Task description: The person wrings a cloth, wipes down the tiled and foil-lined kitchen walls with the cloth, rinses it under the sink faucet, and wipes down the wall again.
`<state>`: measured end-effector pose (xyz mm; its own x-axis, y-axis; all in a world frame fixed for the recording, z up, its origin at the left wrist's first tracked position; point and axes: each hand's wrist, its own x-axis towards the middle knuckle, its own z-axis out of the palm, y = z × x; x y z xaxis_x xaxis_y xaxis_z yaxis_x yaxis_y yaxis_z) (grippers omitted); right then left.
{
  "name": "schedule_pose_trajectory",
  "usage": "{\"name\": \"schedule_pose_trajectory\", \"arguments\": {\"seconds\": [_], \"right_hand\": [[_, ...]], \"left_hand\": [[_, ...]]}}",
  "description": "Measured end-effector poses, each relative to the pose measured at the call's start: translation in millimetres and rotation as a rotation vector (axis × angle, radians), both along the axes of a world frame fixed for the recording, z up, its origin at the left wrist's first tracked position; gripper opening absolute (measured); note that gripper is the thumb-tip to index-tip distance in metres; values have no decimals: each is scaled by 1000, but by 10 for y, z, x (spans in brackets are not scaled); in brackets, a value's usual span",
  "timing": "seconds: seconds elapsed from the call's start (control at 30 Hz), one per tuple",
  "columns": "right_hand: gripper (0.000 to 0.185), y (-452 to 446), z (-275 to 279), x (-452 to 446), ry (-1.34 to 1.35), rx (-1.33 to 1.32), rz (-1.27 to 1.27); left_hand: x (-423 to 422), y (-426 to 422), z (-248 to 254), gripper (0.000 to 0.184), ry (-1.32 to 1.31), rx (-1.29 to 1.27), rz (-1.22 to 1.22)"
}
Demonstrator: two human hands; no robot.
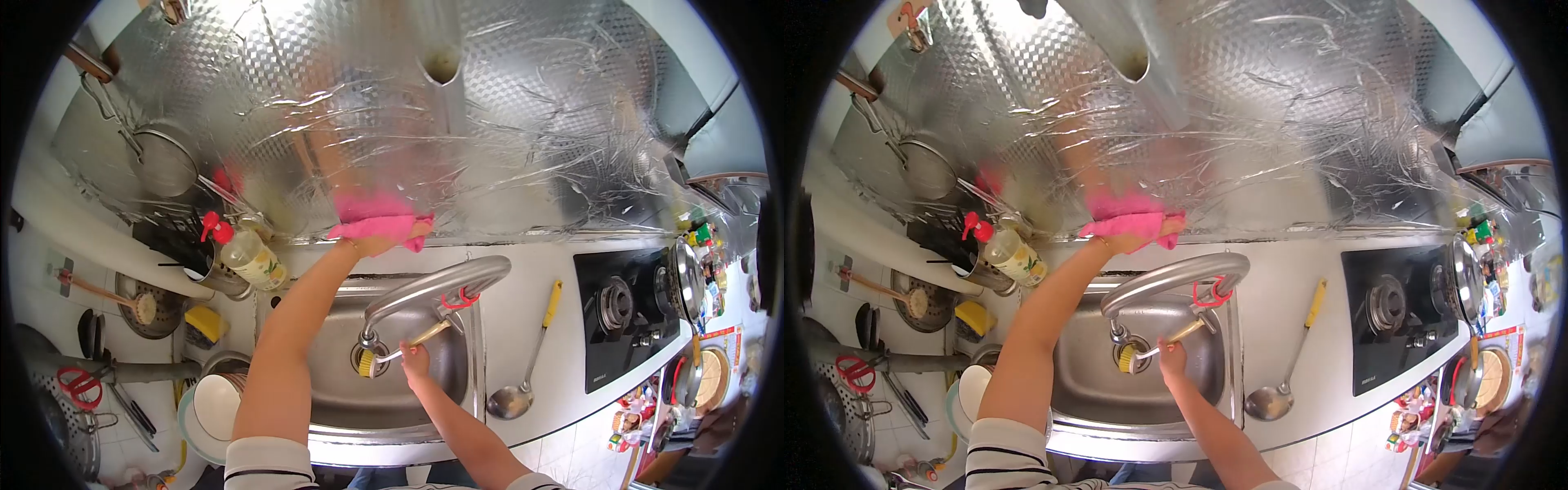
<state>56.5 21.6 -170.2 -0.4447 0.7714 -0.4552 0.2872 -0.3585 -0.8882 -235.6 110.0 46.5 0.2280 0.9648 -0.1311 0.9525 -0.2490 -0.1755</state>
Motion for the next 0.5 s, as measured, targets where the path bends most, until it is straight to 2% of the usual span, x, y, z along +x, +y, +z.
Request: {"name": "schedule_pose_trajectory", "arguments": {"seconds": [0.1, 0.17, 0.23, 0.3, 0.33, 0.37, 0.43, 0.47, 0.5], "right_hand": [[22, 70, 241, 84, -63, 69, 70], [21, 102, 601, 205, -67, 120, 108], [21, 181, 788, 320, -73, 174, 139], [22, 201, 868, 512, -58, 165, 148], [22, 231, 953, 565, -55, 175, 156], [21, 223, 1167, 642, -3, 119, 121], [22, 216, 1694, 796, 27, 21, 89], [22, 258, 1754, 872, 25, 28, 103], [22, 296, 1786, 967, -14, 86, 115]], "left_hand": [[13, -167, 252, 51, -300, -304, 270], [-54, -313, 243, 51, -307, -357, 319], [-295, -421, -142, 50, -154, -202, 223], [-597, -563, -671, 50, 141, 67, 39], [-694, -632, -739, 51, 290, 199, -50], [-739, -714, -666, 51, 292, 207, -39], [-732, -917, -420, 50, -332, 34, 102], [-638, -976, -191, 50, -334, 43, 114], [-492, -1009, 95, 34, -53, -72, 250]]}}
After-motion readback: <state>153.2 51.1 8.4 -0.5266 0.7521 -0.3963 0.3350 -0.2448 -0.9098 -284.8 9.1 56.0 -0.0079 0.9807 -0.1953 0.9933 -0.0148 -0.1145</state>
